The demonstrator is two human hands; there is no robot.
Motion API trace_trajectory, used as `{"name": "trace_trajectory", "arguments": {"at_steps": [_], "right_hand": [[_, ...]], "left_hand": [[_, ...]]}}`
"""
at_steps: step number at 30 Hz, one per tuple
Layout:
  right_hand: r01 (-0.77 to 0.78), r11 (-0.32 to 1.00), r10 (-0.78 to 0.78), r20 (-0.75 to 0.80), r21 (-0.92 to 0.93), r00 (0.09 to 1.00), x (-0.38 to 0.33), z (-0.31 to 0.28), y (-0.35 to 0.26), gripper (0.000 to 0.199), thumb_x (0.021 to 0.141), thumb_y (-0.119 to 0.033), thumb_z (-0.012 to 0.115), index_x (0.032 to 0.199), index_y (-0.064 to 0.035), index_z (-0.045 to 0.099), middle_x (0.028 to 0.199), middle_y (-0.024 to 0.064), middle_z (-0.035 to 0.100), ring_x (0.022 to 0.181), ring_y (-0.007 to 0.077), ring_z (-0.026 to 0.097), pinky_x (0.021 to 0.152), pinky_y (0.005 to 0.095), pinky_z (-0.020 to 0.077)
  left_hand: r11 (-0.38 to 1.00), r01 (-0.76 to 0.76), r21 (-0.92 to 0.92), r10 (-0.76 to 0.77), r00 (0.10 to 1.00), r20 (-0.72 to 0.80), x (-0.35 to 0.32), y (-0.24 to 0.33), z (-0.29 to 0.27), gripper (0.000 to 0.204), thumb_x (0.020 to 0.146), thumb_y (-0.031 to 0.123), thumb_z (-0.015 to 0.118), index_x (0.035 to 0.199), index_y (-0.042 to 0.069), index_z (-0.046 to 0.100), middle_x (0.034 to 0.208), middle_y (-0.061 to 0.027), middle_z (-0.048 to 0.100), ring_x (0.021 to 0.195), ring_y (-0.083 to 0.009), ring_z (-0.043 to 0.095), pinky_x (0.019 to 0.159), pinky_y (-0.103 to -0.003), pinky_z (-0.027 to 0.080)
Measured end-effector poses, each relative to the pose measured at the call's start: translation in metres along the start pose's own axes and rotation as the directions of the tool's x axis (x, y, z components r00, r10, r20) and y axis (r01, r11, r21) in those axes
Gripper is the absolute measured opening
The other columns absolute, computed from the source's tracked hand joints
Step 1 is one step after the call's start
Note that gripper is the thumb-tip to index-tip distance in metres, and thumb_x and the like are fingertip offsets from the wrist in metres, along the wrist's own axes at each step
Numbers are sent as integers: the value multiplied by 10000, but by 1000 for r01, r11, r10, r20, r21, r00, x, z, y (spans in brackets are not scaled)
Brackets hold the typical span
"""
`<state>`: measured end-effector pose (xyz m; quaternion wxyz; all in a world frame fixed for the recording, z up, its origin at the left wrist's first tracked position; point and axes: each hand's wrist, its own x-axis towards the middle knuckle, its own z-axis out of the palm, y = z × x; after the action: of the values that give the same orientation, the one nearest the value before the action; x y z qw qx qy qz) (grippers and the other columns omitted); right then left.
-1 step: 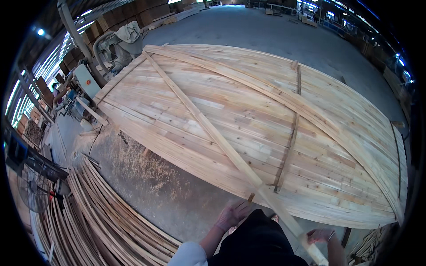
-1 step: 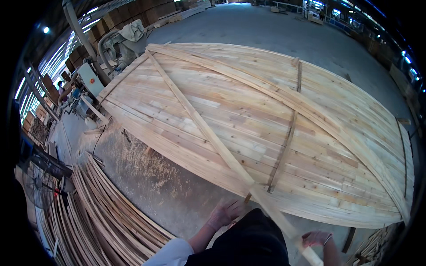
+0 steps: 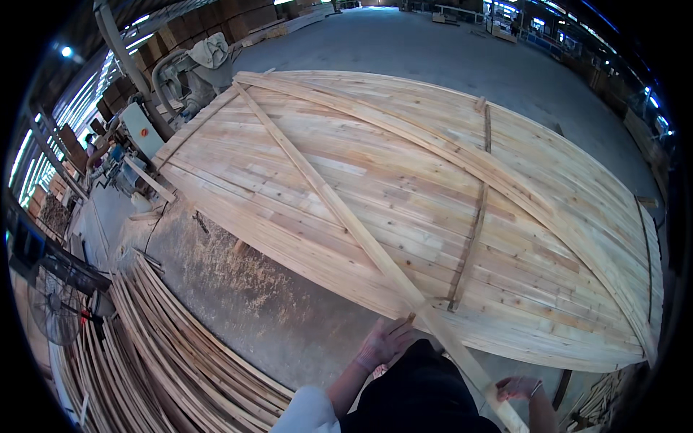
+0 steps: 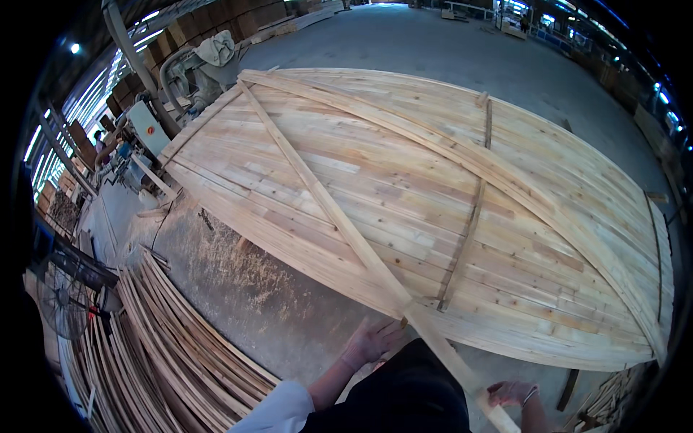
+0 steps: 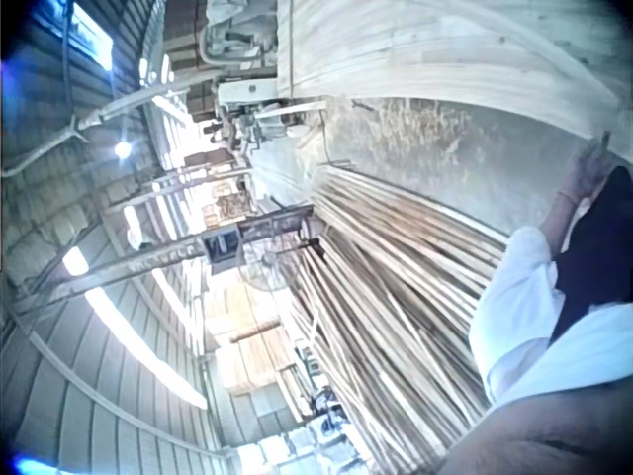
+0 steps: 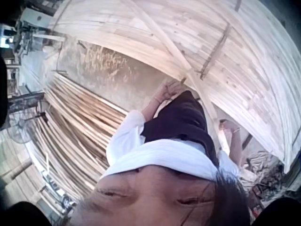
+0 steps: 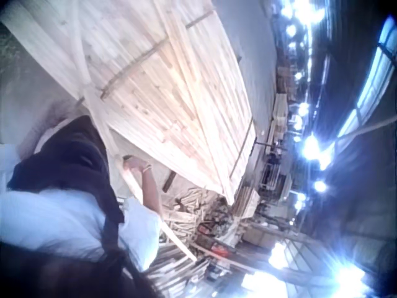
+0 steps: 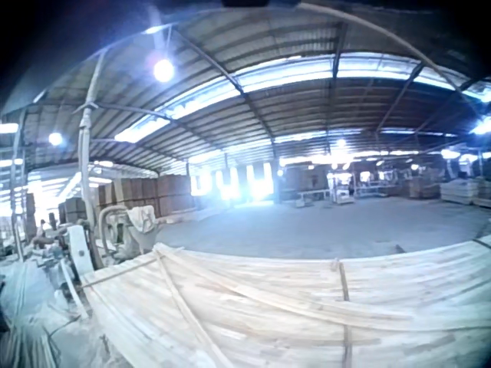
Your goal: The person picks up long wood strips from a large stack on a pallet and places them onto a separate pile on the floor.
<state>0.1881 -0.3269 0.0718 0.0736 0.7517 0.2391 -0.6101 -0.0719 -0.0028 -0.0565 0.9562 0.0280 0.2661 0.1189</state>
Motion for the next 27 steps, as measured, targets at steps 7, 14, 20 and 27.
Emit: {"name": "trace_trajectory", "arguments": {"at_steps": [7, 14, 20, 27], "right_hand": [[101, 715, 25, -170, 692, 985, 8, 105, 55, 320, 817, -253, 602, 1065, -56, 645, 928, 82, 684, 929, 197, 630, 808, 295, 498], [-161, 832, 420, -414, 531, 808, -42, 169, 121, 371, 855, -341, 560, 1005, -20, 668, 868, 123, 686, 899, 252, 644, 814, 324, 493], [-215, 895, 395, -469, 391, 790, -48, 168, 166, 411, 863, -372, 542, 1032, -16, 658, 912, 135, 677, 926, 270, 632, 840, 343, 475], [-188, 933, 322, -477, 307, 818, -39, 142, 225, 457, 871, -408, 522, 1063, -12, 646, 964, 149, 666, 958, 291, 619, 871, 366, 454]], "left_hand": [[981, -96, -169, 98, 995, 6, 16, 7, 32, 666, 913, 632, 326, 1120, 35, 534, 1080, -153, 611, 1102, -358, 536, 991, -534, 388], [964, -145, -222, 147, 989, -6, -3, -13, 57, 784, 860, 738, 228, 1002, 35, 546, 675, -68, 487, 628, -207, 464, 601, -348, 404], [966, -99, -239, 83, 994, -74, -12, -43, 73, 690, 738, 809, 388, 692, 128, 487, 525, 36, 331, 476, -134, 319, 508, -287, 301], [952, -183, -244, 174, 983, -58, -4, -103, 65, 673, 768, 765, 356, 733, 116, 532, 520, 4, 381, 490, -156, 375, 531, -305, 332]]}}
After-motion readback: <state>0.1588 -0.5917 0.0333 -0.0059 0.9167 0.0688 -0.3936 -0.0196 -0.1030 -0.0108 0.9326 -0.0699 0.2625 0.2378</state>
